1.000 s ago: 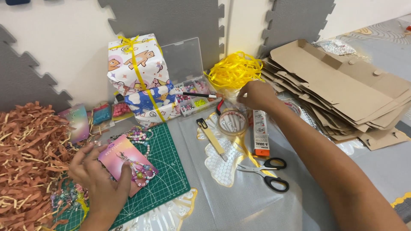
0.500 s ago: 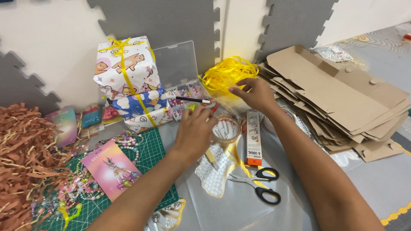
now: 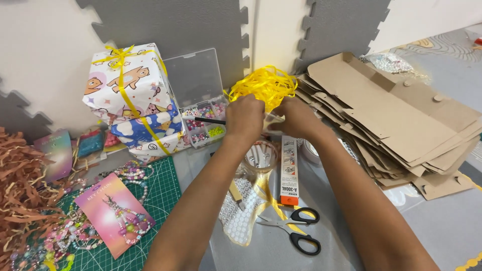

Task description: The person arranges beaded keychains on a green cutting mat, then attaches one to a pink display card. They place the card into a clear plastic sleeve and seal it with tape. The person also handles yellow shredded paper and other packaging materials on the table.

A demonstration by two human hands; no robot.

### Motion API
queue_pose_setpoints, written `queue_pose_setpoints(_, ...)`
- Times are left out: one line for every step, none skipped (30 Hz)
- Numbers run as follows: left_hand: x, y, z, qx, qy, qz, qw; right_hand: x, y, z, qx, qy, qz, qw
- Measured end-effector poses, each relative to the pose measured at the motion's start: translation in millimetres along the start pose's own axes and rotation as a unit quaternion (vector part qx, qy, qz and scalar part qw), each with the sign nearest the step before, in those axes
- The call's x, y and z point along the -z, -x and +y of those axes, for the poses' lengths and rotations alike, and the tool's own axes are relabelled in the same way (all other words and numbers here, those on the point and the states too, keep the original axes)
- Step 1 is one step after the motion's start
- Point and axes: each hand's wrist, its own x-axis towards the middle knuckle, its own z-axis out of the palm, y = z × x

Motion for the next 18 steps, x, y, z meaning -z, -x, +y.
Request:
queue_pose_setpoints(18.5,5.0,6.3,0.001,-0.001,-0.001,1.0,-6.8,-2.9,6.8,0.001,-0.002,0.0,1.0)
queue_pose_setpoints(37.2,9.3,12.7,0.033,0.069,-0.001,0.997,-12.9,-5.9,13.5,-0.026,0.003,0.052,0.998)
queue_pose_setpoints(56.2,14.0,19.2,0.065,0.14,-0.001,0.988,-19.1,-8.8,19.8,-0.052,0.008,0.104,0.993)
queue_pose_setpoints(49.9,19.7,16.6,0.064,0.139,-0.001,0.988,-25.0,-11.2,26.2,-0.053,0.008,0.104,0.993)
queue_pose_setpoints(43.8,25.6,13.7,0.055,0.179,0.003,0.982,-30.9,-13.5,32.3,-0.065,0.011,0.142,0.988)
queue_pose_setpoints(37.8,31.3,11.0,0.045,0.219,0.008,0.975,-36.5,-15.7,38.3,-0.078,0.015,0.179,0.981)
queue_pose_setpoints(37.0,34.5,11.4,0.044,0.22,0.007,0.975,-37.5,-15.2,37.0,-0.079,0.015,0.18,0.98)
queue_pose_setpoints(35.9,37.9,12.1,0.019,0.195,-0.011,0.98,-38.4,-14.2,35.8,-0.081,0.013,0.226,0.971)
queue_pose_setpoints(35.0,41.6,12.7,-0.007,0.171,-0.028,0.985,-39.2,-13.1,34.4,-0.084,0.01,0.271,0.959)
queue_pose_setpoints(35.0,42.3,14.3,-0.008,0.173,-0.028,0.985,-32.8,-9.3,25.4,-0.085,0.012,0.272,0.959)
queue_pose_setpoints(35.3,43.1,16.0,-0.018,0.126,-0.043,0.991,-26.3,-5.4,16.2,-0.078,-0.007,0.291,0.953)
queue_pose_setpoints(35.3,42.6,19.0,-0.029,0.081,-0.057,0.995,-17.9,-1.4,8.1,-0.071,-0.024,0.312,0.947)
queue_pose_setpoints(34.1,46.3,18.9,-0.031,0.084,-0.055,0.995,-22.5,-3.6,11.6,-0.072,-0.02,0.313,0.947)
queue_pose_setpoints(31.2,48.2,21.7,-0.028,0.076,-0.056,0.995,-25.0,-4.1,18.3,-0.027,0.024,0.315,0.948)
queue_pose_setpoints(28.3,50.0,24.8,-0.025,0.068,-0.057,0.996,-27.1,-4.5,25.4,0.018,0.069,0.316,0.946)
queue_pose_setpoints(25.3,51.0,27.2,-0.027,0.071,-0.056,0.996,-30.9,-4.9,30.9,0.016,0.072,0.317,0.945)
queue_pose_setpoints(22.5,52.1,29.9,-0.03,0.067,-0.055,0.996,-34.4,-5.1,36.6,0.026,0.095,0.308,0.946)
queue_pose_setpoints(21.5,53.7,29.0,-0.031,0.06,-0.053,0.996,-39.9,-8.3,39.2,0.038,0.114,0.299,0.947)
